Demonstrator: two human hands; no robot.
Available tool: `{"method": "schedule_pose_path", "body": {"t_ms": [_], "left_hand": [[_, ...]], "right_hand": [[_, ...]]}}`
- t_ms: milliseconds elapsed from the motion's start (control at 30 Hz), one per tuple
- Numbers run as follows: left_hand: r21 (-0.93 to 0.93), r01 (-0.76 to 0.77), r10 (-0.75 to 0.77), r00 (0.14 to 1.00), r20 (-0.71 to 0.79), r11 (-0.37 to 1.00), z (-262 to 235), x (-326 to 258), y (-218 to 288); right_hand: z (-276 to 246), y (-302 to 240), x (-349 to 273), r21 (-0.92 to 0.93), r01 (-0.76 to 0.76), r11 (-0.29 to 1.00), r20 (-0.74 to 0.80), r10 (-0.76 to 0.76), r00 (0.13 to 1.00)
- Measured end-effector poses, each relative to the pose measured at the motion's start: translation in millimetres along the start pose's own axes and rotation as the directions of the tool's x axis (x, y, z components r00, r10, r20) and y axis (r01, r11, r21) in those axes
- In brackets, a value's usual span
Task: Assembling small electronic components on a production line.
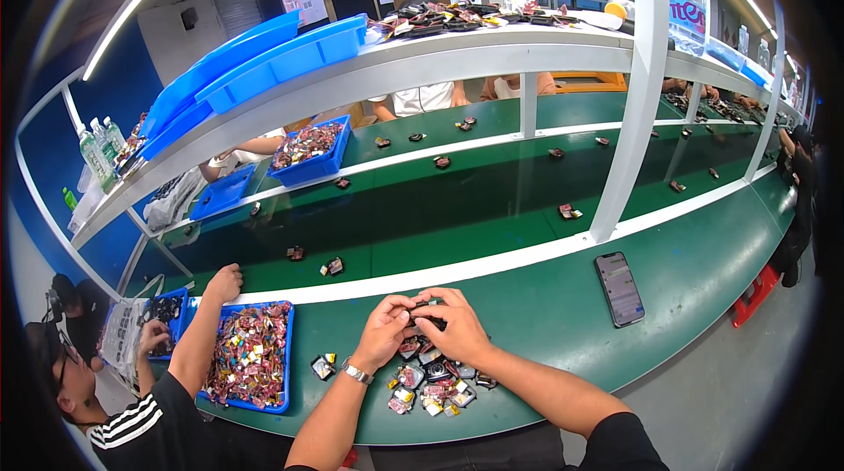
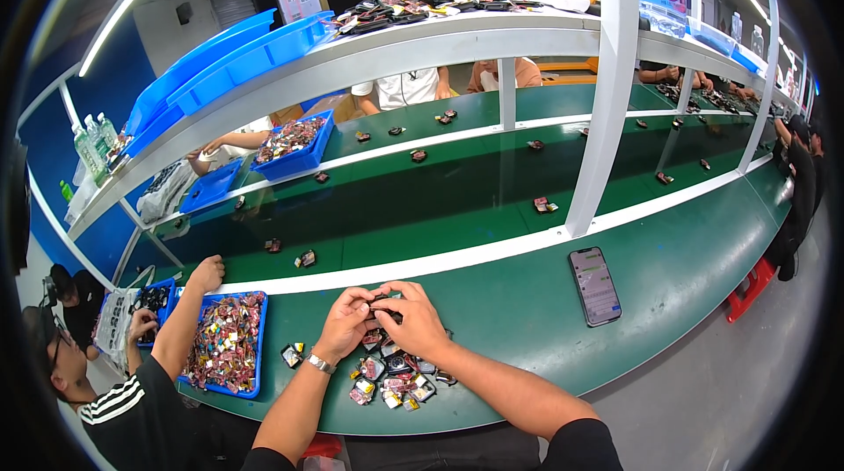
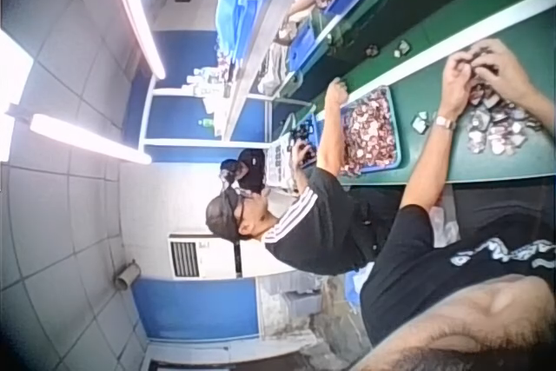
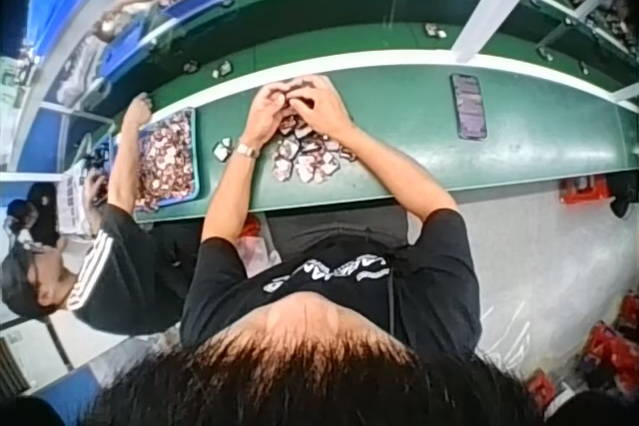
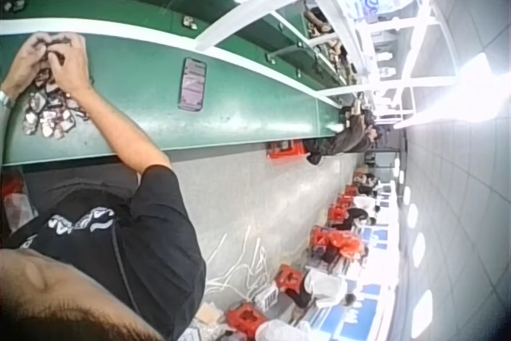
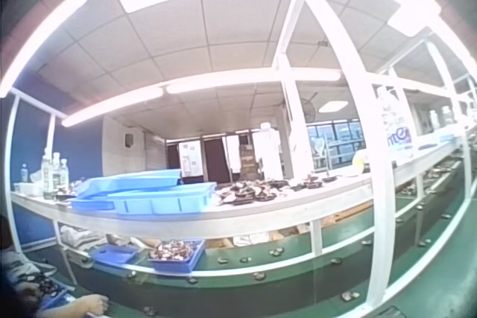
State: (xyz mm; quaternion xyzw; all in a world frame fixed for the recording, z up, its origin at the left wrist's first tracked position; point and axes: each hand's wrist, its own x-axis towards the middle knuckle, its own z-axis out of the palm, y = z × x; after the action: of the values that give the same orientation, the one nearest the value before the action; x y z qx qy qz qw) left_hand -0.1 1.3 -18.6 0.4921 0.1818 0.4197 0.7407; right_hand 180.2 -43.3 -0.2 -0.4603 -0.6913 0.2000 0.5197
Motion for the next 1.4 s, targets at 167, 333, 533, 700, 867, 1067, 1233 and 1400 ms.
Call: {"method": "schedule_pose_path", "body": {"t_ms": [167,333,533,700,867,1067,1233,1400], "left_hand": [[-0.001,0.001,-0.001,1.0,0.0,1.0,1,0,0],[0.022,0.022,-0.021,0.999,-0.037,1.0,0,1,-2],[0.014,-0.007,0.008,0.999,-0.035,1.0,0,0,-1],[-0.006,-0.032,0.032,0.999,-0.025,0.999,2,-1,-4],[-0.008,-0.05,0.05,0.997,-0.055,0.999,1,1,-1],[-0.021,-0.058,0.057,0.997,-0.059,0.998,4,1,-3],[-0.055,-0.061,0.058,0.996,-0.063,0.997,4,0,-2],[-0.103,-0.052,0.045,0.997,-0.066,0.993,1,-2,-1]], "right_hand": [[2,4,-2,-0.011,-0.003,1.0,-0.016,0.002,1.0],[0,2,-1,-0.008,-0.037,0.999,0.018,0.037,0.999],[-6,-3,1,-0.011,0.038,0.999,0.058,-0.037,0.998],[-5,-3,0,0.005,0.035,0.999,0.05,-0.035,0.998],[-6,-9,3,0.012,0.024,1.0,0.066,-0.025,0.998],[-6,-5,6,-0.035,0.127,0.991,-0.026,-0.128,0.991],[-9,-10,9,-0.036,0.156,0.987,-0.057,-0.158,0.986],[-13,-13,9,-0.065,0.23,0.971,-0.049,-0.234,0.971]]}}
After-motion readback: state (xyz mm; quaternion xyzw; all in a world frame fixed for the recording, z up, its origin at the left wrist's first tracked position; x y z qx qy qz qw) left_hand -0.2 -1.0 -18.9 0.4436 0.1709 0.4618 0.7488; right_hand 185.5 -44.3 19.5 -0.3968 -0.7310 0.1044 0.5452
